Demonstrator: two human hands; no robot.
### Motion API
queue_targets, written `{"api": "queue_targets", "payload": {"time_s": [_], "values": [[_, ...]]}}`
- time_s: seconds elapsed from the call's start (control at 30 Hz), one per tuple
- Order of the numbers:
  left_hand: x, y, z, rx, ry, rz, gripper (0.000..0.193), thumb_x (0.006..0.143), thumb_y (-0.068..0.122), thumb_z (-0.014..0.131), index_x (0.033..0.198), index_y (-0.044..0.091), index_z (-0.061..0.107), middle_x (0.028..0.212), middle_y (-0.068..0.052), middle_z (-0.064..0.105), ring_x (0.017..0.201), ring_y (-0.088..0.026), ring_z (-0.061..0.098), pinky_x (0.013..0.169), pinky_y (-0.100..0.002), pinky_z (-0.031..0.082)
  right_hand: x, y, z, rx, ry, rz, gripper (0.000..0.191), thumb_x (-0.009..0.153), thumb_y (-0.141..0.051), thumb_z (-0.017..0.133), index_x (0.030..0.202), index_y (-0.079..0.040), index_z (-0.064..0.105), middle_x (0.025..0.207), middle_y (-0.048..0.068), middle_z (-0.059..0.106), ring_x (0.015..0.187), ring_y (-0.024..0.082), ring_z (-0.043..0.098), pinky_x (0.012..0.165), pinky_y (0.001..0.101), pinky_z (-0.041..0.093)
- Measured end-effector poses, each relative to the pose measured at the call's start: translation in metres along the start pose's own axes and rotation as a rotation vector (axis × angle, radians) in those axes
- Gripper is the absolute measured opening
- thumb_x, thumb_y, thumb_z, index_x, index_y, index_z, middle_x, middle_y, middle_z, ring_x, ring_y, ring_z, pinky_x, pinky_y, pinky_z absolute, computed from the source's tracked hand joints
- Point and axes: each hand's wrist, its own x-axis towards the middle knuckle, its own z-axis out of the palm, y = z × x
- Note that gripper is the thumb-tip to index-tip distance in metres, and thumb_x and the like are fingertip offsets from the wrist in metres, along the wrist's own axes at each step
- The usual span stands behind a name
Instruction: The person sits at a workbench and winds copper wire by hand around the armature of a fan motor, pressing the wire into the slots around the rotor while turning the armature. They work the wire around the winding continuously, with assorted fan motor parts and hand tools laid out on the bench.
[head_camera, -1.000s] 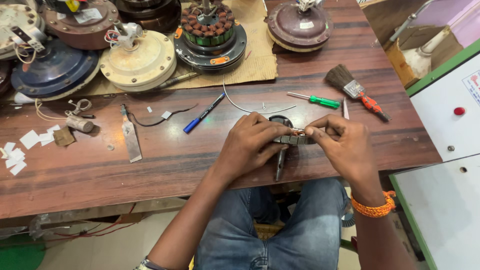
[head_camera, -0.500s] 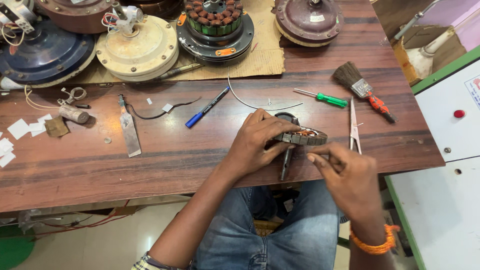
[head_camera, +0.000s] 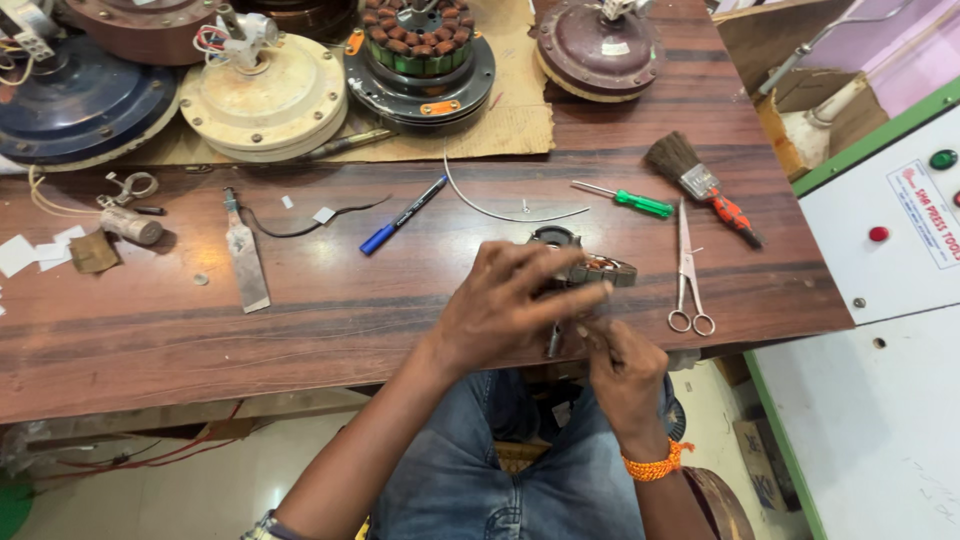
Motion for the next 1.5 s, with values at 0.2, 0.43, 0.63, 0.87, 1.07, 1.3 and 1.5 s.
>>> {"api": "queue_targets", "payload": {"time_s": [0.2, 0.43, 0.63, 0.87, 1.07, 1.3, 1.5], "values": [[-0.015, 0.004, 0.007, 0.187, -0.074, 0.134, 0.034, 0.088, 0.035, 0.076, 0.120, 0.024, 0.073, 0.141, 0.012, 0.054, 0.118, -0.013, 0.049, 0.102, -0.035, 0.039, -0.011, -0.011, -0.006, 0.065, -0.008, 0.096, 0.011, 0.086, -0.002, 0.075, 0.097, -0.003, 0.073, 0.077, 0.010, 0.070, 0.060, 0.014, 0.066, 0.057, 0.0274, 0.051], [-0.011, 0.004, 0.001, 0.186, -0.080, 0.156, 0.017, 0.088, 0.021, 0.074, 0.103, 0.013, 0.076, 0.126, 0.003, 0.067, 0.103, -0.015, 0.059, 0.086, -0.032, 0.047, 0.011, -0.031, -0.054, -0.168, -0.148, 0.137, 0.012, 0.083, -0.010, 0.079, 0.094, -0.006, 0.077, 0.076, 0.010, 0.072, 0.054, 0.017, 0.061, 0.051, 0.0300, 0.047], [-0.014, 0.031, 0.007, -0.131, 0.117, -0.188, 0.009, 0.090, 0.012, 0.075, 0.098, 0.008, 0.071, 0.106, -0.003, 0.073, 0.082, -0.017, 0.070, 0.073, -0.032, 0.054, 0.046, -0.057, -0.082, -0.190, -0.250, 0.038, 0.011, 0.087, -0.015, 0.076, 0.093, -0.006, 0.073, 0.077, 0.010, 0.069, 0.059, 0.019, 0.062, 0.055, 0.0323, 0.047], [-0.009, 0.051, 0.033, -0.760, 0.277, -1.042, 0.010, 0.087, 0.013, 0.078, 0.090, 0.003, 0.078, 0.066, -0.001, 0.066, 0.056, -0.004, 0.051, 0.051, -0.024, 0.038, 0.117, -0.052, -0.042, -0.017, -0.336, 0.141, 0.012, 0.092, -0.016, 0.076, 0.096, -0.004, 0.074, 0.064, 0.007, 0.060, 0.056, 0.010, 0.047, 0.050, 0.0311, 0.038], [-0.012, 0.050, 0.042, -0.906, 0.382, -1.118, 0.013, 0.089, 0.013, 0.076, 0.089, -0.001, 0.075, 0.070, 0.004, 0.065, 0.060, -0.001, 0.049, 0.053, -0.022, 0.039, 0.142, -0.006, -0.021, -0.009, -0.468, 0.245, 0.014, 0.090, -0.014, 0.076, 0.094, -0.001, 0.076, 0.060, 0.003, 0.052, 0.056, 0.007, 0.041, 0.049, 0.0304, 0.033], [0.003, 0.056, 0.040, -0.608, 0.421, -1.024, 0.011, 0.092, 0.014, 0.076, 0.095, 0.004, 0.073, 0.083, -0.004, 0.074, 0.072, -0.010, 0.066, 0.064, -0.026, 0.051, 0.145, 0.059, -0.018, 0.131, -0.501, 0.305, 0.012, 0.089, -0.012, 0.075, 0.094, -0.001, 0.076, 0.073, -0.004, 0.065, 0.068, 0.004, 0.052, 0.059, 0.0258, 0.043], [0.007, 0.040, -0.001, 0.038, 0.251, -0.206, 0.038, 0.087, 0.016, 0.077, 0.123, 0.015, 0.068, 0.115, -0.002, 0.074, 0.104, -0.024, 0.066, 0.089, -0.041, 0.050, 0.125, 0.052, -0.055, 0.149, -0.381, 0.537, 0.014, 0.092, -0.012, 0.077, 0.097, 0.001, 0.077, 0.076, -0.001, 0.063, 0.067, 0.006, 0.048, 0.058, 0.0258, 0.036]]}}
